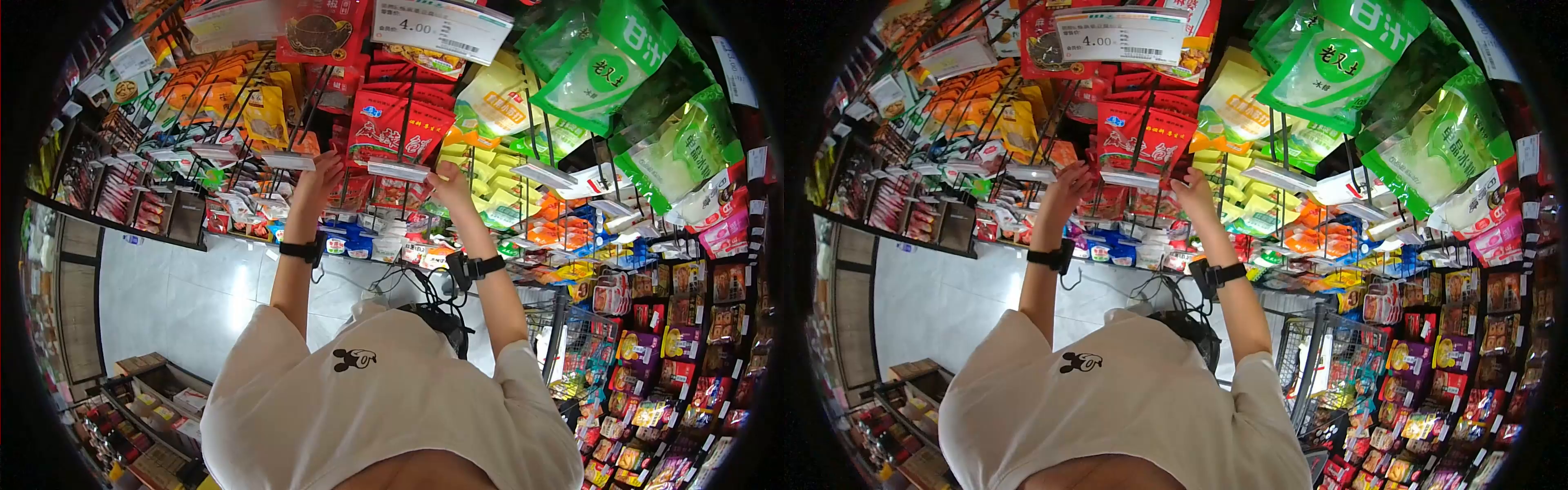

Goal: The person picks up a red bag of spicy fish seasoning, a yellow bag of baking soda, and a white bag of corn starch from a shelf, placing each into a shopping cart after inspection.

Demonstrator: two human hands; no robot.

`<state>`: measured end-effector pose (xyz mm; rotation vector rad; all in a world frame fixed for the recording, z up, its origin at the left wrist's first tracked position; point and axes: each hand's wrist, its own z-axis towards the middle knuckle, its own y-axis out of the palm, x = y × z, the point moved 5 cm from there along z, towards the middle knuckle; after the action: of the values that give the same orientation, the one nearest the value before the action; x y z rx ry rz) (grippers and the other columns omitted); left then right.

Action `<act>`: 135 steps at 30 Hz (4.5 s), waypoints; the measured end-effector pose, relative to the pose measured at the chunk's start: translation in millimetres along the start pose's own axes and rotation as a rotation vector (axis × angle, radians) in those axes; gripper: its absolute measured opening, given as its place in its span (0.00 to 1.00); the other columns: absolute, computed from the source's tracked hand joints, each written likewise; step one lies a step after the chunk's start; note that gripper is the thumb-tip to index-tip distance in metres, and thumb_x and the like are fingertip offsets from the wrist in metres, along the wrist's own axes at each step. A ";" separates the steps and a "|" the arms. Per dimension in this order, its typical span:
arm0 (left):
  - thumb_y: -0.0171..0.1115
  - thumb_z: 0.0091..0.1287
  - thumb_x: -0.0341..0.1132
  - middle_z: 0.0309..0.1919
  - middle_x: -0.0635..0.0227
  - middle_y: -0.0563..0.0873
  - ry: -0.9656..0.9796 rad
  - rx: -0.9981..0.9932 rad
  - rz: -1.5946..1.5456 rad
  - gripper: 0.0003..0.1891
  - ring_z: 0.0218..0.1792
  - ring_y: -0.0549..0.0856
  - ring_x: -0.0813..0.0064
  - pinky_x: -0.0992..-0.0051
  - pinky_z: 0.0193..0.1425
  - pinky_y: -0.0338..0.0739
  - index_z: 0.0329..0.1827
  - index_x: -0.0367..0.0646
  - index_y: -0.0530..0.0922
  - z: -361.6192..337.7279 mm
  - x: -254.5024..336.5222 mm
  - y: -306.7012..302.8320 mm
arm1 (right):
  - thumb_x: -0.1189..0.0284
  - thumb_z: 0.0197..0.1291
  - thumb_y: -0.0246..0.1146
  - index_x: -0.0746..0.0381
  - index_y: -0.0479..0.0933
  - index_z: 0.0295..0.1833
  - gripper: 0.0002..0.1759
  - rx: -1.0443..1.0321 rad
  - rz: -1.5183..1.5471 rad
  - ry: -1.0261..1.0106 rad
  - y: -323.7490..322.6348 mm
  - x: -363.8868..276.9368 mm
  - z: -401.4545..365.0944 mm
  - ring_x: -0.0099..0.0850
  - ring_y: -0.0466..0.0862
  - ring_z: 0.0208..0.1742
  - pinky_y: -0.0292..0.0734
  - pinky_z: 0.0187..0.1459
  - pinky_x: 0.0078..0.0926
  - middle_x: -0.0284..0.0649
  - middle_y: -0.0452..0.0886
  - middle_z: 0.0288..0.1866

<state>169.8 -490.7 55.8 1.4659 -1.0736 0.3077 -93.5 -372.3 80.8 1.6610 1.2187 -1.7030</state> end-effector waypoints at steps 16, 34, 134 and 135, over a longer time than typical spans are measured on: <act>0.68 0.57 0.34 0.42 0.64 0.83 0.007 -0.370 0.699 0.23 0.42 0.81 0.76 0.76 0.45 0.76 0.53 0.34 0.72 25.3 -26.6 30.3 | 0.69 0.46 0.71 0.66 0.71 0.52 0.27 -0.241 0.090 -0.124 38.3 48.5 34.4 0.28 0.80 0.41 0.75 0.43 0.25 0.41 0.81 0.42; 0.58 0.66 0.29 0.52 0.66 0.77 0.042 -0.448 0.576 0.22 0.52 0.75 0.77 0.75 0.57 0.70 0.62 0.37 0.65 -55.5 -23.5 76.7 | 0.65 0.57 0.65 0.66 0.74 0.52 0.21 -0.334 0.153 -0.175 28.8 -28.3 -70.6 0.27 0.79 0.42 0.73 0.47 0.28 0.39 0.81 0.43; 0.60 0.52 0.40 0.53 0.46 0.71 -1.355 -0.377 1.005 0.24 0.58 0.67 0.48 0.52 0.68 0.56 0.51 0.39 0.67 -413.8 -714.3 354.7 | 0.65 0.55 0.59 0.50 0.63 0.63 0.28 0.460 -0.624 0.972 -551.0 441.3 -440.6 0.49 0.69 0.63 0.57 0.62 0.58 0.52 0.70 0.59; 0.61 0.52 0.40 0.53 0.45 0.70 -1.364 -0.362 1.075 0.25 0.58 0.67 0.48 0.52 0.68 0.54 0.51 0.39 0.66 -410.7 -716.2 350.0 | 0.61 0.55 0.59 0.48 0.59 0.68 0.33 0.418 -0.634 1.016 -547.5 447.1 -440.7 0.51 0.65 0.67 0.54 0.64 0.58 0.54 0.66 0.65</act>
<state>-313.5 237.1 -145.9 0.4779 -2.8040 -0.2396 -377.4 377.7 -144.4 2.7953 2.1142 -1.4781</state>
